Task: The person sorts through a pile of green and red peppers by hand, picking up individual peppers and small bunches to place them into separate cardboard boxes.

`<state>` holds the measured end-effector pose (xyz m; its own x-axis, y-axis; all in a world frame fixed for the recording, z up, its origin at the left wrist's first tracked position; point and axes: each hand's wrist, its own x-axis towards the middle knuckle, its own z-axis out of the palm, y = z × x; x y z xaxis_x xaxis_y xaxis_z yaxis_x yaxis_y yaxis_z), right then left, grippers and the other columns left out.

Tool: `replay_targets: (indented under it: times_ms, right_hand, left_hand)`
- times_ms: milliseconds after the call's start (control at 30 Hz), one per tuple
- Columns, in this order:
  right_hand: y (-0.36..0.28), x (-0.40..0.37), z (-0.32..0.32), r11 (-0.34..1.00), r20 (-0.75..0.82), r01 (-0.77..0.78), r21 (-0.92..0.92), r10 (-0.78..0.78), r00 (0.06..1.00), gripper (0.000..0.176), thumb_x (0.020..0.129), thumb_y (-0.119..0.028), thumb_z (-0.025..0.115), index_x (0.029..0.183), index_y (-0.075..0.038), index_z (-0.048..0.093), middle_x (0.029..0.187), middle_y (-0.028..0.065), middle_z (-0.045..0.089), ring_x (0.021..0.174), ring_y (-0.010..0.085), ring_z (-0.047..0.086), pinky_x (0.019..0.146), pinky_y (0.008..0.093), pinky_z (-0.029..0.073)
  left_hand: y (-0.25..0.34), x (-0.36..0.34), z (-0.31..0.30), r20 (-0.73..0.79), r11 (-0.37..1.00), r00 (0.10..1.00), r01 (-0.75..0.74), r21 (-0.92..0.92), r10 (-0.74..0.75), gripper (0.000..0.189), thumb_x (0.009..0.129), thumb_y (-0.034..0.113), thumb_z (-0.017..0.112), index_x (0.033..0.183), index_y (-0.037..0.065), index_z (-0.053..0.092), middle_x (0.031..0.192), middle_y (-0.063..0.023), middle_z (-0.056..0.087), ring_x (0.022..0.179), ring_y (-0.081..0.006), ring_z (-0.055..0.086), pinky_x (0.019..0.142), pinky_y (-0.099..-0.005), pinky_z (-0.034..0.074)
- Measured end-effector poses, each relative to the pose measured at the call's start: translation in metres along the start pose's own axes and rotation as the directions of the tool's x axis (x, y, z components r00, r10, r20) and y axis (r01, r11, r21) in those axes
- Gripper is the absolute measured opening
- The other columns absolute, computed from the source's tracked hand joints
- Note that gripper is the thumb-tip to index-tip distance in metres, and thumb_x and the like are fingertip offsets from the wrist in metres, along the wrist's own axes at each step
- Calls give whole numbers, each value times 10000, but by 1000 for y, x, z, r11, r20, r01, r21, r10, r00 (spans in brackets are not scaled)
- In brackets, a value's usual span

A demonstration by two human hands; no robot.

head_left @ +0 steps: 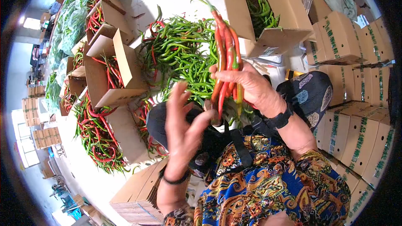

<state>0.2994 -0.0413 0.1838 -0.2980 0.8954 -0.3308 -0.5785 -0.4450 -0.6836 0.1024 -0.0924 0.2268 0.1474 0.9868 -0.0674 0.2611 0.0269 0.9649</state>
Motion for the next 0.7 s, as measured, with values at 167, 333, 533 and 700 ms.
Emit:
replay_targets:
  times_ms: [167,333,533,700]
  right_hand:
    - [-5,-13,4,997,59,24,-73,-20,998,430,870,-181,678,1239,-27,522,1088,44,601,978,120,580,865,270,475]
    - [-1,-17,-27,999,82,21,-34,-19,996,405,890,-203,666,1231,-31,531,1059,25,588,967,96,563,873,256,457]
    - [1,-19,-22,987,-25,131,-97,-134,991,308,876,-150,663,1140,-17,580,992,27,625,901,103,593,827,251,477]
    - [-3,-17,-35,994,-62,84,64,-80,995,286,884,-164,657,1112,-15,570,983,50,629,897,135,610,828,272,494]
  left_hand:
    - [-28,42,66,134,975,976,-149,-165,172,856,823,184,733,1453,-2,184,1285,-204,527,1091,-230,584,891,-334,487]
    - [-33,40,70,158,913,986,14,-408,56,632,911,148,634,1423,-4,296,1225,-140,567,1067,-189,572,912,-301,466]
    - [-24,31,71,139,854,971,239,-461,-197,505,930,128,592,1368,-24,393,1192,-111,590,1092,-158,562,931,-294,452]
    - [-30,26,69,131,683,962,264,-681,-242,221,906,94,607,1097,8,538,992,-48,612,895,-124,586,843,-278,476]
